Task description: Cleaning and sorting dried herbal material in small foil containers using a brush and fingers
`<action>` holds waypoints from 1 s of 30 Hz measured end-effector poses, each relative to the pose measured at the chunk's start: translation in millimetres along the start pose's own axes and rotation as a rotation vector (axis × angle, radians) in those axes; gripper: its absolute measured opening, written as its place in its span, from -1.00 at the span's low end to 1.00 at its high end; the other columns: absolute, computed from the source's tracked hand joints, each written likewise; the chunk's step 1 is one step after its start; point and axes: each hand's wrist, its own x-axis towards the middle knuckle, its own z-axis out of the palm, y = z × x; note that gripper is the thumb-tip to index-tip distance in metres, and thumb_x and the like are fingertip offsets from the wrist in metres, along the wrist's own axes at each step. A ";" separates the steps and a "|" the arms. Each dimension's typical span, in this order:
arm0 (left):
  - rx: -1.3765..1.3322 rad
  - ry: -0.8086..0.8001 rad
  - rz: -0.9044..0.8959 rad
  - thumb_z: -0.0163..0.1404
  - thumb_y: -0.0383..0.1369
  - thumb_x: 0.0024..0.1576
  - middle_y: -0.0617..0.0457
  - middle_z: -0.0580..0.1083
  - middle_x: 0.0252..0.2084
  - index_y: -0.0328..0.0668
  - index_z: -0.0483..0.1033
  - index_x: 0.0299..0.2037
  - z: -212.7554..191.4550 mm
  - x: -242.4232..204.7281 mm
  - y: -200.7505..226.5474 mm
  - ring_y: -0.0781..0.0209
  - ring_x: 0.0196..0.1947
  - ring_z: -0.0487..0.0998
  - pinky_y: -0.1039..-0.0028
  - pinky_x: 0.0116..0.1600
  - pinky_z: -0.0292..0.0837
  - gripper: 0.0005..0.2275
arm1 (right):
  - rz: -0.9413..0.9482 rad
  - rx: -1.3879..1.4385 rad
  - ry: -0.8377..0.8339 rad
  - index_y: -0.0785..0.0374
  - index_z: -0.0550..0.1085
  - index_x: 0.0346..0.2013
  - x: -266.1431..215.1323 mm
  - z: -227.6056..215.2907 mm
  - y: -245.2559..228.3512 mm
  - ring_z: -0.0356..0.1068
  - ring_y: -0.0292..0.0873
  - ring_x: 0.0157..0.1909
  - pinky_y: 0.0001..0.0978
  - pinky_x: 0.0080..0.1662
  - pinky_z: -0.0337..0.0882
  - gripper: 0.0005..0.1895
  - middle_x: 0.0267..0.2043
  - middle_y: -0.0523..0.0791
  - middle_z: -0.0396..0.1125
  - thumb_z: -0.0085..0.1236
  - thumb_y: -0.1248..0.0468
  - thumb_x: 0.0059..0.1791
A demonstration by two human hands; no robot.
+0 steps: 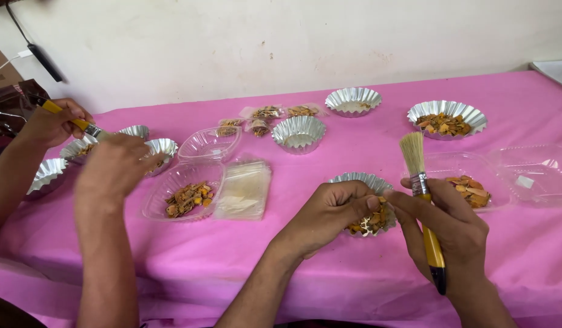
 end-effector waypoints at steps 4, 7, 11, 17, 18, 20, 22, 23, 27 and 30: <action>-0.087 0.007 -0.015 0.03 -0.24 0.28 0.27 0.39 -0.37 -0.10 0.53 -0.29 -4.4 -0.1 -3.5 0.47 -0.32 0.33 0.64 -0.22 0.19 -0.83 | -0.083 0.078 0.049 0.33 0.60 -0.11 -3.3 9.1 3.2 0.52 -0.08 -0.04 -0.31 0.07 0.50 -0.80 -0.04 0.13 0.38 0.28 0.55 0.00; -0.107 0.011 -0.051 0.03 -0.25 0.27 0.27 0.37 -0.43 -0.12 0.54 -0.30 -4.4 0.5 -6.1 0.47 -0.41 0.28 0.62 -0.30 0.14 -0.83 | -0.081 0.033 0.079 0.26 0.62 -0.12 -15.6 15.2 11.6 0.55 -0.07 -0.06 -0.35 0.08 0.54 -0.75 -0.03 0.09 0.34 0.35 0.56 -0.03; -0.145 0.061 -0.023 0.04 -0.31 0.24 0.27 0.35 -0.48 -0.10 0.49 -0.38 -3.7 2.1 -8.5 0.49 -0.46 0.28 0.64 -0.36 0.13 -0.85 | -0.004 -0.027 -0.009 0.15 0.59 -0.09 4.1 1.7 -11.0 0.46 -0.22 -0.26 -0.37 -0.01 0.51 -0.81 -0.17 -0.10 0.42 0.30 0.39 0.01; -0.003 0.210 0.010 -0.06 -0.52 0.27 0.25 0.36 -0.52 -0.17 0.53 -0.31 5.5 4.4 -3.9 0.51 -0.53 0.27 0.63 -0.45 0.15 -0.86 | 0.427 0.547 0.057 0.48 0.33 0.05 13.6 -19.0 -39.1 0.56 -0.14 -0.22 -0.51 -0.13 0.55 -0.63 -0.18 0.07 0.45 0.12 0.46 -0.04; 0.001 0.189 0.040 -0.10 -0.56 0.25 0.30 0.31 -0.54 -0.15 0.56 -0.27 6.5 3.5 -3.0 0.55 -0.57 0.19 0.63 -0.48 0.04 -0.84 | 0.475 0.623 0.024 0.41 0.38 -0.08 8.7 -21.7 -36.6 0.56 -0.16 -0.33 -0.53 -0.22 0.52 -0.71 -0.30 0.00 0.43 0.13 0.41 -0.07; 0.051 0.223 0.047 -0.06 -0.51 0.27 0.28 0.34 -0.54 -0.16 0.54 -0.31 6.2 3.4 -3.9 0.53 -0.55 0.24 0.64 -0.47 0.10 -0.86 | 0.547 0.436 0.008 0.37 0.44 -0.12 14.8 -19.7 -32.1 0.56 -0.17 -0.28 -0.51 -0.23 0.52 -0.76 -0.27 -0.02 0.47 0.19 0.40 -0.06; 0.103 0.257 0.057 -0.02 -0.47 0.28 0.26 0.37 -0.53 -0.17 0.53 -0.35 5.9 2.5 -5.5 0.52 -0.53 0.30 0.64 -0.45 0.17 -0.85 | 0.611 0.248 -0.009 0.33 0.50 -0.16 20.4 -18.5 -34.6 0.56 -0.18 -0.22 -0.49 -0.23 0.52 -0.81 -0.24 -0.04 0.51 0.25 0.39 -0.05; 0.101 0.266 0.048 -0.01 -0.45 0.29 0.27 0.35 -0.55 -0.19 0.55 -0.32 5.8 2.3 -6.5 0.54 -0.55 0.27 0.66 -0.49 0.16 -0.86 | 0.552 0.280 0.057 0.43 0.46 -0.13 23.0 -18.6 -39.2 0.55 -0.14 -0.21 -0.47 -0.17 0.52 -0.83 -0.23 0.04 0.49 0.21 0.46 0.00; 0.161 0.318 0.055 0.00 -0.40 0.31 0.30 0.27 -0.56 -0.14 0.52 -0.36 6.9 4.1 -2.8 0.54 -0.55 0.19 0.64 -0.47 0.04 -0.83 | 0.384 0.407 0.154 0.50 0.33 0.02 12.7 -14.8 -44.3 0.58 -0.05 -0.17 -0.43 -0.10 0.56 -0.73 -0.18 0.15 0.47 0.11 0.51 0.04; 0.103 0.286 0.102 -0.05 -0.45 0.33 0.29 0.31 -0.58 -0.19 0.57 -0.29 5.8 2.5 -2.2 0.56 -0.61 0.18 0.66 -0.53 0.02 -0.83 | 0.662 0.230 -0.151 0.19 0.57 -0.18 17.1 -24.3 -44.1 0.63 -0.26 -0.12 -0.50 -0.05 0.55 -0.81 -0.20 -0.12 0.61 0.26 0.33 -0.09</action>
